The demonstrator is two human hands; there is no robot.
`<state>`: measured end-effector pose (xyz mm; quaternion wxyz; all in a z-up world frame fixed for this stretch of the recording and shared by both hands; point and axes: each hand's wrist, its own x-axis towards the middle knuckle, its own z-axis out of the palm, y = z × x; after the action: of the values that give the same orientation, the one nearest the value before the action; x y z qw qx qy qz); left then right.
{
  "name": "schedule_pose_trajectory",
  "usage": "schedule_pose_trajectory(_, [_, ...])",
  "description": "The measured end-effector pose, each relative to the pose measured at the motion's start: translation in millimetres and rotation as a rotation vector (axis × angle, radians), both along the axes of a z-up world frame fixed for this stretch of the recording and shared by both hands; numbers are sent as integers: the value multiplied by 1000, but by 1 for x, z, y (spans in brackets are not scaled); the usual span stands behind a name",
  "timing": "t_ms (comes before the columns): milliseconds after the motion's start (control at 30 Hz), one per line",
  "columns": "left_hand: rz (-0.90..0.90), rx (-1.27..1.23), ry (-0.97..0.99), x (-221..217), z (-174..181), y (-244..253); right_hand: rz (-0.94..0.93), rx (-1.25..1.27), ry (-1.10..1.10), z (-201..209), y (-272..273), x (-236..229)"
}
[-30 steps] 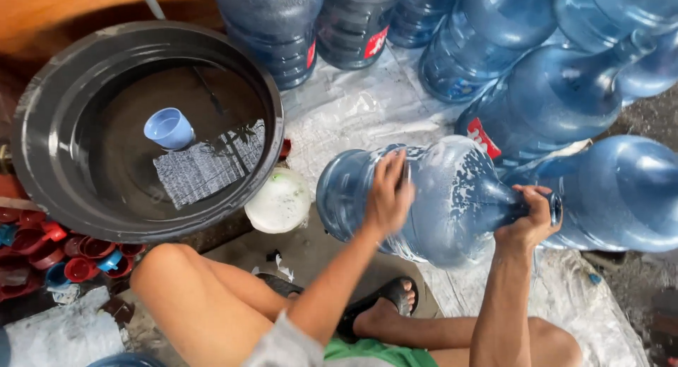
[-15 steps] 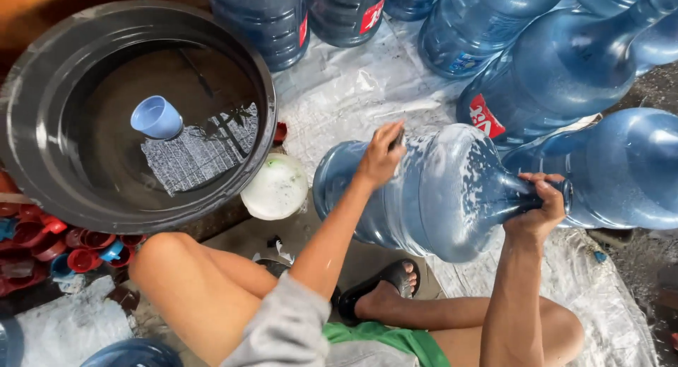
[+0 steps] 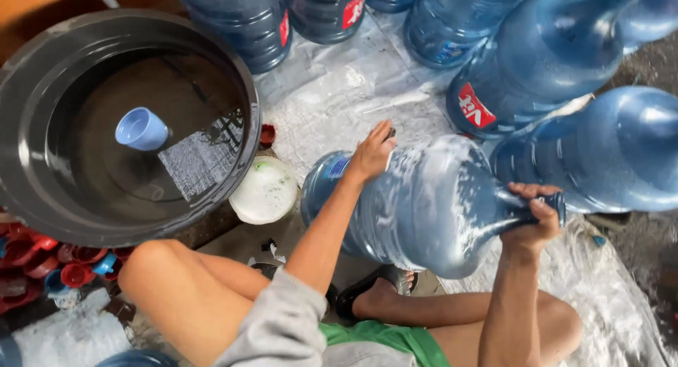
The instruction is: The person scrubs the exterior of a large blue water jug using a soapy sponge. They rotate the jug to clean different sides, including the neck and base, while sitting on the floor among other jugs.
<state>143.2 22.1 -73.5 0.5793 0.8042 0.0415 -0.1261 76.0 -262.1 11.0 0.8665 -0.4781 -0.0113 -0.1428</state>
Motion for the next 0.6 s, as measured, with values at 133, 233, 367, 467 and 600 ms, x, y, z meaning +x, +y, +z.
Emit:
schedule_pose_trajectory(133, [82, 126, -407, -41, 23, -15, -201, -97, 79, -3, 9, 4])
schedule_pose_trajectory(233, [-131, -21, -209, -119, 134, -9, -319, -153, 108, -1, 10, 0])
schedule_pose_trajectory(367, [44, 272, -158, -103, 120, -9, -262, -73, 132, 9, 15, -13])
schedule_pose_trajectory(467, [-18, 129, -199, -102, 143, -17, -226, -85, 95, 8, 10, -6])
schedule_pose_trajectory(600, [7, 262, 34, -76, 98, 0, -183, -44, 101, 0, -4, -17])
